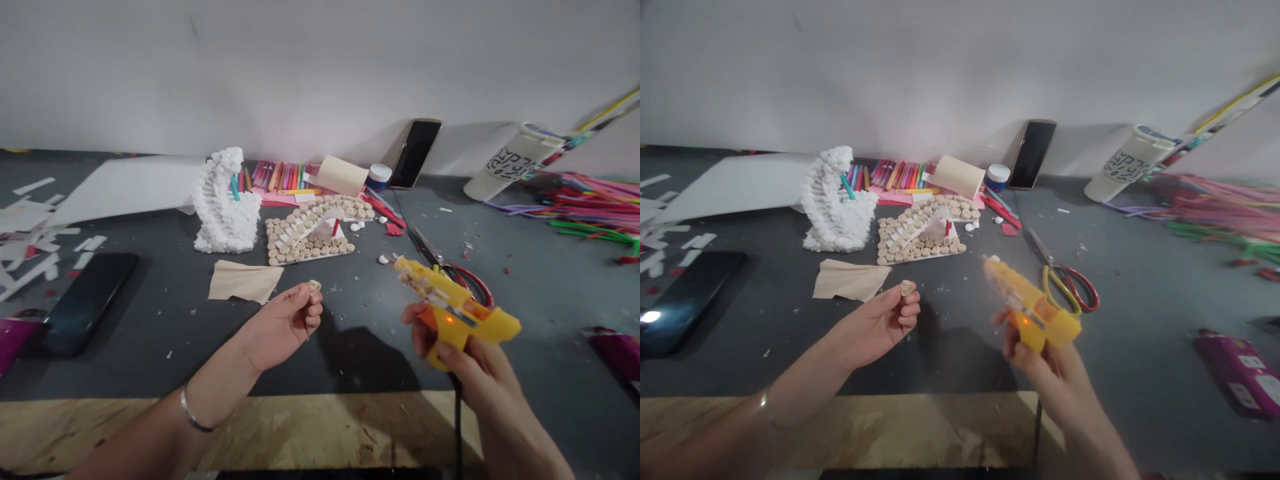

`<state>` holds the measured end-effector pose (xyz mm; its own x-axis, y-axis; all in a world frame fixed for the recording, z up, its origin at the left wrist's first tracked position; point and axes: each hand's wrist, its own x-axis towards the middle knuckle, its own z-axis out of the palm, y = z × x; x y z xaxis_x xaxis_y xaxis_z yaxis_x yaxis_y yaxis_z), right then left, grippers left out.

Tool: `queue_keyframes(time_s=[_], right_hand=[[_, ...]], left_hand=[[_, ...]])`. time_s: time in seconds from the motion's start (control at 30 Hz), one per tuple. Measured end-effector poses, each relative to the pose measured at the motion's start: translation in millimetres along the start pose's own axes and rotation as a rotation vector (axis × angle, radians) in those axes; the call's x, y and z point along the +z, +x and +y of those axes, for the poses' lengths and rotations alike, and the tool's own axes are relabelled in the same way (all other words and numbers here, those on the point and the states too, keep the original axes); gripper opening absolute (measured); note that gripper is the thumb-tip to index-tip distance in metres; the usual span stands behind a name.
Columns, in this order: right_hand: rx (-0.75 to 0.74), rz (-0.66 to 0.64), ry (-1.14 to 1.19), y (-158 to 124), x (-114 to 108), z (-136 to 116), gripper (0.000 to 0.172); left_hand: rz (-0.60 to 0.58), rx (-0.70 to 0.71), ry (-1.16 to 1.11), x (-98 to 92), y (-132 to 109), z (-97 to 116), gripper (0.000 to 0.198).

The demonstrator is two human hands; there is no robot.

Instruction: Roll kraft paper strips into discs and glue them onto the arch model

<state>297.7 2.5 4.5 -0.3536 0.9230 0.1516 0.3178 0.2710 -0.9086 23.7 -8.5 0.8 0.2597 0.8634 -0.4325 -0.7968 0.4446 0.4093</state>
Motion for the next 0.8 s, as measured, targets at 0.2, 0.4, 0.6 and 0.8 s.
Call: queue_keyframes(time_s=[0.2, 0.4, 0.6, 0.8], right_hand=[[-0.007, -0.117, 0.131, 1, 43, -29, 0.023], [-0.173, -0.141, -0.129, 9, 58, -38, 0.051], [-0.367, -0.039, -0.342, 15, 62, -43, 0.055], [-0.496, 0.016, -0.469, 17, 63, -42, 0.045]], left_hand=[[-0.005, -0.008, -0.031, 2.1, -4, 1, 0.016], [-0.019, -0.018, -0.015, -2.1, -4, 1, 0.022], [-0.058, -0.025, 0.021, -1.8, -4, -4, 0.03], [-0.06, -0.018, 0.011, -0.8, -6, -6, 0.03]])
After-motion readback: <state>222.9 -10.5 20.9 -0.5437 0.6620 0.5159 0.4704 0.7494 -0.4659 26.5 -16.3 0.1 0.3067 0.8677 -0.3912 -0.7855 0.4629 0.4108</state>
